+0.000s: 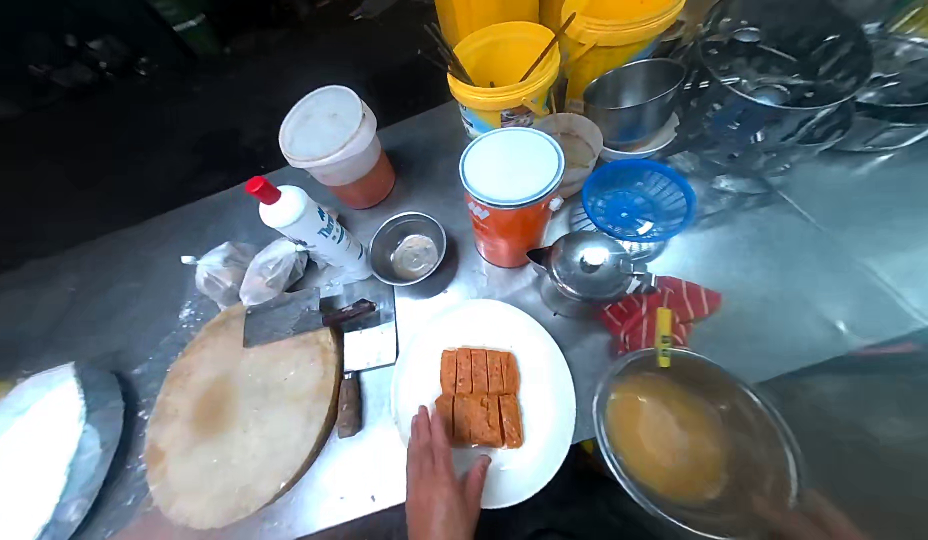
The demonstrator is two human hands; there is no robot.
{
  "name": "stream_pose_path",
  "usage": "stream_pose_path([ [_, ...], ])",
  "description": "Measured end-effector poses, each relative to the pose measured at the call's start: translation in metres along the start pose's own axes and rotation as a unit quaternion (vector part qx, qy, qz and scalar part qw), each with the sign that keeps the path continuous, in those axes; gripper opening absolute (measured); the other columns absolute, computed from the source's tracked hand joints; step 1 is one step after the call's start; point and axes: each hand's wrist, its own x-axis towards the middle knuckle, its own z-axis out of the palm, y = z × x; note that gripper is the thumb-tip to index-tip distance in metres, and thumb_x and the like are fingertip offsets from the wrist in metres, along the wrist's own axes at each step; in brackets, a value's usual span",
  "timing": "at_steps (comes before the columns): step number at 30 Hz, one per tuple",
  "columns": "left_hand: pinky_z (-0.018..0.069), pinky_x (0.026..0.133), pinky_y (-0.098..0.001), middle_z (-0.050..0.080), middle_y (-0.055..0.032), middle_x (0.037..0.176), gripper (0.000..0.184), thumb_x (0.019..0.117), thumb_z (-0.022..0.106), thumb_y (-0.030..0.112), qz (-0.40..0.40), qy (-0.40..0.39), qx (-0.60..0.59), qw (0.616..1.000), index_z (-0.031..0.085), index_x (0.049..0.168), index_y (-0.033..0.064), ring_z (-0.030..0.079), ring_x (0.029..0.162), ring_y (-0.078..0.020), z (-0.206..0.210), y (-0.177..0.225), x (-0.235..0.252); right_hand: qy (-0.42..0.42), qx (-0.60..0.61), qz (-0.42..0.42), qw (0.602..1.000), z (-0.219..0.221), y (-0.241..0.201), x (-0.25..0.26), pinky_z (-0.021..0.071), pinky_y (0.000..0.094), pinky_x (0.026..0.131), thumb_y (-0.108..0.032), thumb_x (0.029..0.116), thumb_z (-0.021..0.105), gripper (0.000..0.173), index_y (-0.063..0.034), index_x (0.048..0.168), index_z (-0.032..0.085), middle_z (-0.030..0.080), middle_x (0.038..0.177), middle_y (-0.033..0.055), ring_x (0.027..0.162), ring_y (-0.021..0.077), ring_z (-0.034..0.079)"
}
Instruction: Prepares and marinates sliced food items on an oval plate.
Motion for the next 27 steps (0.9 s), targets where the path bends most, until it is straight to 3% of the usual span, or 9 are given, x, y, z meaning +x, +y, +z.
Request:
stream_pose_path([
  [3,0.0436,0.108,-0.0639,0.053,-0.0317,0.144,0.091,0.0808,0.075,0.062,0.046,0.023,0.001,0.999,0.056,0.143,-0.0012,0.052,0.132,-0.0507,0.010,0.005,0.001,0.035,-0.011,-0.010,0.999,0.026,0.015,-0.019,0.0651,0.0367,0.071,-0.001,0.0982,0.056,0.011,-0.0093,0.105,0.057,0.073,0.087,-0.0016,0.076,0.0140,0.073],
  [7,0.0451,0.095,-0.0702,0.059,-0.0269,0.138,0.097,0.0738,0.072,0.074,0.095,0.034,0.029,0.994,0.058,0.143,0.0073,0.058,0.124,-0.0480,0.034,0.018,0.009,0.066,-0.044,-0.038,0.996,0.047,0.027,-0.030,0.0642,0.0347,0.067,0.000,0.0964,0.058,0.009,-0.0074,0.101,0.058,0.071,0.082,-0.0013,0.072,0.0125,0.072],
  [11,0.0449,0.093,-0.0694,0.060,-0.0241,0.136,0.076,0.0734,0.082,0.048,0.100,0.051,0.027,0.993,0.062,0.137,0.0110,0.058,0.122,-0.0477,0.041,0.025,0.020,0.090,-0.081,-0.054,0.991,0.060,0.024,-0.036,0.0618,0.0308,0.062,-0.001,0.0957,0.060,0.007,-0.0078,0.097,0.056,0.068,0.077,-0.0020,0.067,0.0106,0.069],
  [13,0.0441,0.093,-0.0699,0.060,-0.0229,0.136,0.069,0.0743,0.082,0.043,0.092,0.048,0.021,0.994,0.065,0.134,0.0133,0.057,0.123,-0.0481,0.038,0.024,0.020,0.099,-0.092,-0.062,0.989,0.062,0.023,-0.034,0.0611,0.0318,0.062,-0.003,0.0949,0.062,0.007,-0.0069,0.095,0.057,0.068,0.076,-0.0007,0.067,0.0116,0.068],
  [16,0.0391,0.097,-0.0744,0.058,-0.0268,0.138,0.070,0.0769,0.079,0.050,0.061,0.038,0.007,0.997,0.064,0.134,0.0112,0.053,0.128,-0.0513,0.035,0.021,0.018,0.113,-0.125,-0.076,0.983,0.064,0.023,-0.031,0.0618,0.0329,0.062,-0.005,0.0920,0.066,0.009,-0.0043,0.092,0.057,0.066,0.085,0.0042,0.069,0.0128,0.068],
  [18,0.0370,0.100,-0.0743,0.054,-0.0304,0.141,0.087,0.0766,0.072,0.068,0.030,0.038,0.012,0.999,0.062,0.137,0.0069,0.050,0.131,-0.0526,0.036,0.020,0.018,0.113,-0.142,-0.076,0.980,0.066,0.021,-0.028,0.0627,0.0362,0.065,-0.006,0.0906,0.066,0.011,-0.0013,0.090,0.056,0.062,0.100,0.0119,0.077,0.0171,0.068],
  [20,0.0391,0.101,-0.0716,0.053,-0.0324,0.142,0.096,0.0746,0.067,0.076,0.019,0.047,0.010,0.999,0.060,0.138,0.0039,0.050,0.131,-0.0528,0.041,0.021,0.019,0.117,-0.161,-0.080,0.977,0.068,0.018,-0.026,0.0627,0.0392,0.064,-0.008,0.0892,0.067,0.014,0.0000,0.087,0.056,0.060,0.105,0.0162,0.080,0.0212,0.068],
  [27,0.0397,0.099,-0.0732,0.052,-0.0320,0.143,0.088,0.0752,0.075,0.064,0.015,0.043,0.006,0.999,0.060,0.139,0.0042,0.049,0.131,-0.0553,0.045,0.030,0.025,0.108,-0.262,-0.136,0.949,0.064,0.017,-0.012,0.0613,0.0400,0.061,-0.017,0.0894,0.068,0.019,-0.0009,0.084,0.059,0.061,0.111,0.0191,0.085,0.0250,0.068],
])
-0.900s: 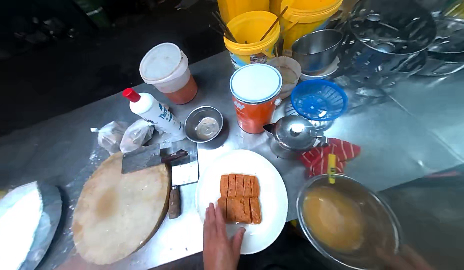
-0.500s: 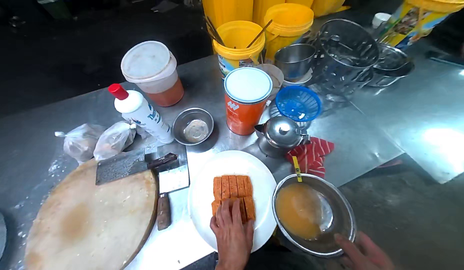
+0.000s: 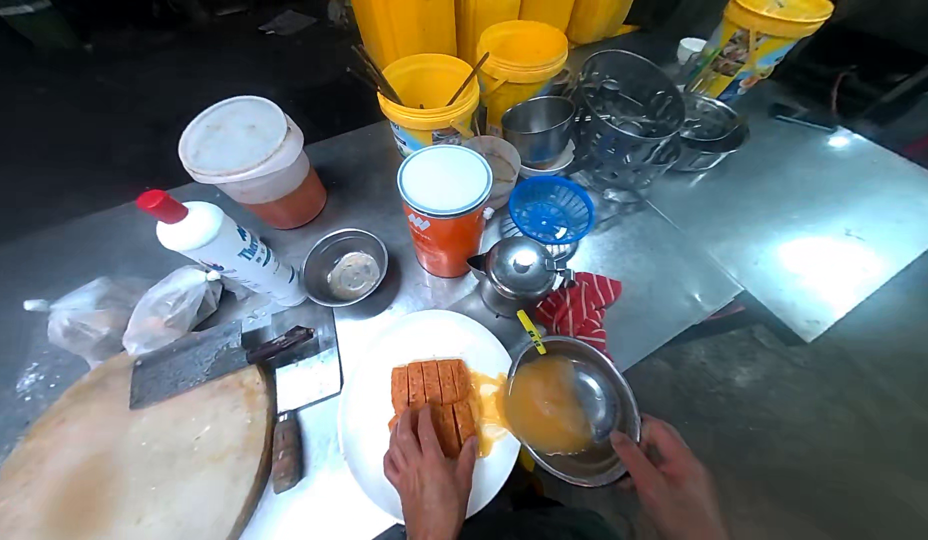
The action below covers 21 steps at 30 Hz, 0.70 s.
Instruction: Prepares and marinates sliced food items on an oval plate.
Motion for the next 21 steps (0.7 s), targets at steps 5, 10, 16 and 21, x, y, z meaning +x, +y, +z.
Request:
stream_pose_path([
  [5,0.0410,0.098,-0.0710,0.053,-0.0298,0.142,0.083,0.0783,0.070,0.064,0.001,0.003,0.008,1.000,0.062,0.137,0.0062,0.050,0.131,-0.0534,-0.001,-0.001,0.002,0.014,-0.041,-0.042,0.998,0.006,-0.007,0.007,0.0591,0.0378,0.059,-0.020,0.0898,0.065,0.020,-0.0044,0.080,0.059,0.063,0.113,0.0164,0.081,0.0219,0.067],
  [10,0.0415,0.096,-0.0708,0.053,-0.0298,0.143,0.081,0.0796,0.068,0.063,0.006,0.009,0.005,1.000,0.062,0.137,0.0053,0.052,0.130,-0.0515,0.000,-0.002,0.002,0.022,-0.080,-0.073,0.994,0.009,-0.009,0.015,0.0580,0.0352,0.057,-0.028,0.0923,0.063,0.024,-0.0087,0.079,0.059,0.063,0.112,0.0124,0.077,0.0175,0.066],
  [16,0.0411,0.104,-0.0673,0.053,-0.0316,0.142,0.079,0.0818,0.065,0.062,0.014,0.012,-0.016,1.000,0.063,0.135,0.0034,0.052,0.129,-0.0520,0.002,-0.006,0.002,0.044,-0.140,-0.131,0.980,0.013,-0.016,0.021,0.0547,0.0361,0.063,-0.031,0.0928,0.059,0.027,-0.0102,0.076,0.056,0.064,0.113,0.0120,0.086,0.0184,0.065],
  [21,0.0398,0.100,-0.0719,0.054,-0.0296,0.141,0.065,0.0893,0.064,0.049,-0.008,-0.006,-0.015,1.000,0.063,0.135,0.0036,0.051,0.129,-0.0535,-0.018,-0.007,-0.002,0.059,-0.188,-0.160,0.967,0.015,-0.026,0.022,0.0525,0.0350,0.056,-0.032,0.0931,0.057,0.029,-0.0094,0.074,0.055,0.065,0.112,0.0129,0.075,0.0167,0.064],
])
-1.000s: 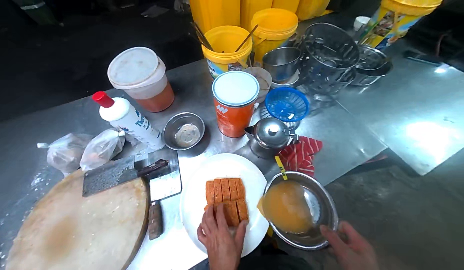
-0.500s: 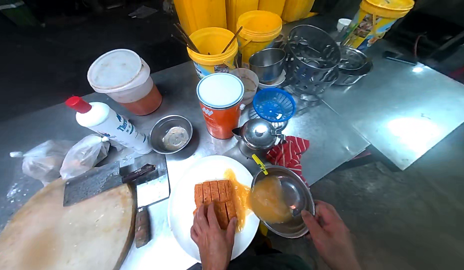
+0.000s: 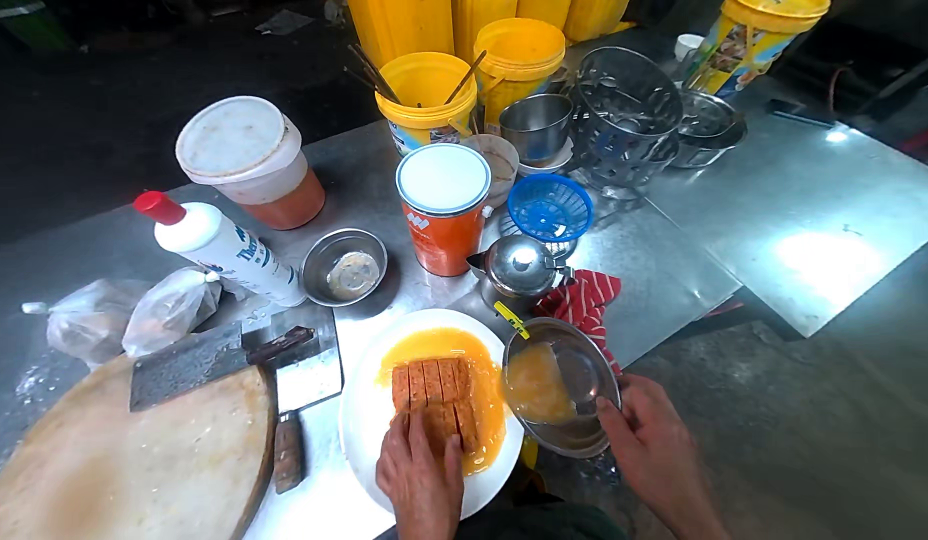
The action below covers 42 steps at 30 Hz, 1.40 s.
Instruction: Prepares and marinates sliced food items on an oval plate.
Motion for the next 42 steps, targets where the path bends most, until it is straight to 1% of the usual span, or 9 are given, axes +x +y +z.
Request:
stream_pose_path([
  [3,0.0372,0.092,-0.0759,0.064,-0.0227,0.131,0.044,0.0913,0.067,0.032,-0.007,-0.017,0.056,0.998,0.070,0.128,0.0069,0.055,0.123,-0.0527,-0.021,-0.008,-0.002,0.010,-0.019,-0.024,0.999,0.002,0.000,0.003,0.0520,0.0342,0.052,-0.032,0.0935,0.056,0.030,-0.0099,0.074,0.055,0.066,0.110,0.0121,0.071,0.0160,0.064],
  [5,0.0364,0.091,-0.0752,0.070,-0.0165,0.120,0.035,0.0913,0.067,0.024,0.004,-0.020,0.094,0.995,0.074,0.123,0.0098,0.060,0.117,-0.0480,-0.028,-0.016,-0.002,0.023,-0.033,-0.046,0.998,0.004,0.001,0.003,0.0517,0.0348,0.050,-0.032,0.0937,0.055,0.030,-0.0099,0.073,0.055,0.066,0.109,0.0122,0.068,0.0164,0.064],
  [8,0.0346,0.095,-0.0764,0.075,-0.0100,0.109,0.029,0.0910,0.065,0.017,0.021,-0.023,0.122,0.992,0.077,0.117,0.0123,0.066,0.112,-0.0410,-0.033,-0.023,-0.002,0.048,-0.056,-0.100,0.992,0.006,0.001,0.005,0.0537,0.0370,0.048,-0.031,0.0955,0.053,0.031,-0.0077,0.077,0.058,0.069,0.110,0.0141,0.068,0.0197,0.068],
  [10,0.0327,0.097,-0.0772,0.076,-0.0083,0.107,0.029,0.0909,0.063,0.018,0.027,-0.022,0.124,0.992,0.078,0.116,0.0131,0.067,0.111,-0.0391,-0.035,-0.025,-0.001,0.060,-0.070,-0.121,0.988,0.007,-0.001,0.006,0.0536,0.0372,0.047,-0.031,0.0958,0.052,0.030,-0.0078,0.078,0.059,0.069,0.109,0.0136,0.067,0.0195,0.068],
  [14,0.0274,0.099,-0.0804,0.075,-0.0070,0.115,0.031,0.0911,0.062,0.018,0.041,-0.022,0.113,0.993,0.077,0.118,0.0137,0.064,0.118,-0.0408,-0.038,-0.025,-0.003,0.083,-0.094,-0.156,0.980,0.009,-0.005,0.012,0.0517,0.0360,0.042,-0.031,0.0951,0.052,0.029,-0.0084,0.078,0.060,0.070,0.106,0.0128,0.061,0.0186,0.067],
  [19,0.0190,0.103,-0.0852,0.073,-0.0108,0.124,0.033,0.0911,0.064,0.020,0.052,-0.047,0.093,0.993,0.076,0.120,0.0115,0.058,0.128,-0.0460,-0.038,-0.028,-0.005,0.094,-0.122,-0.200,0.968,0.010,-0.012,0.017,0.0527,0.0359,0.043,-0.028,0.0951,0.053,0.027,-0.0078,0.078,0.061,0.071,0.107,0.0131,0.063,0.0203,0.069],
  [28,0.0166,0.103,-0.0861,0.068,-0.0128,0.135,0.037,0.0942,0.063,0.027,0.058,-0.084,0.077,0.992,0.074,0.126,0.0117,0.052,0.134,-0.0492,-0.043,-0.035,-0.011,0.104,-0.171,-0.250,0.947,0.016,-0.030,0.028,0.0516,0.0372,0.040,-0.024,0.0919,0.053,0.024,-0.0067,0.077,0.062,0.071,0.101,0.0137,0.054,0.0219,0.066],
  [36,0.0158,0.104,-0.0857,0.066,-0.0098,0.139,0.039,0.0937,0.063,0.029,0.059,-0.105,0.081,0.989,0.073,0.129,0.0136,0.049,0.138,-0.0478,-0.053,-0.041,-0.016,0.103,-0.191,-0.298,0.930,0.021,-0.040,0.034,0.0525,0.0390,0.041,-0.023,0.0917,0.054,0.024,-0.0061,0.077,0.063,0.071,0.100,0.0154,0.054,0.0249,0.067],
  [42,0.0149,0.105,-0.0856,0.063,-0.0129,0.142,0.043,0.0967,0.062,0.035,0.075,-0.140,0.062,0.985,0.070,0.133,0.0118,0.045,0.140,-0.0501,-0.059,-0.044,-0.015,0.124,-0.199,-0.292,0.927,0.018,-0.040,0.030,0.0534,0.0401,0.041,-0.022,0.0916,0.054,0.023,-0.0057,0.079,0.064,0.072,0.101,0.0155,0.055,0.0257,0.067],
])
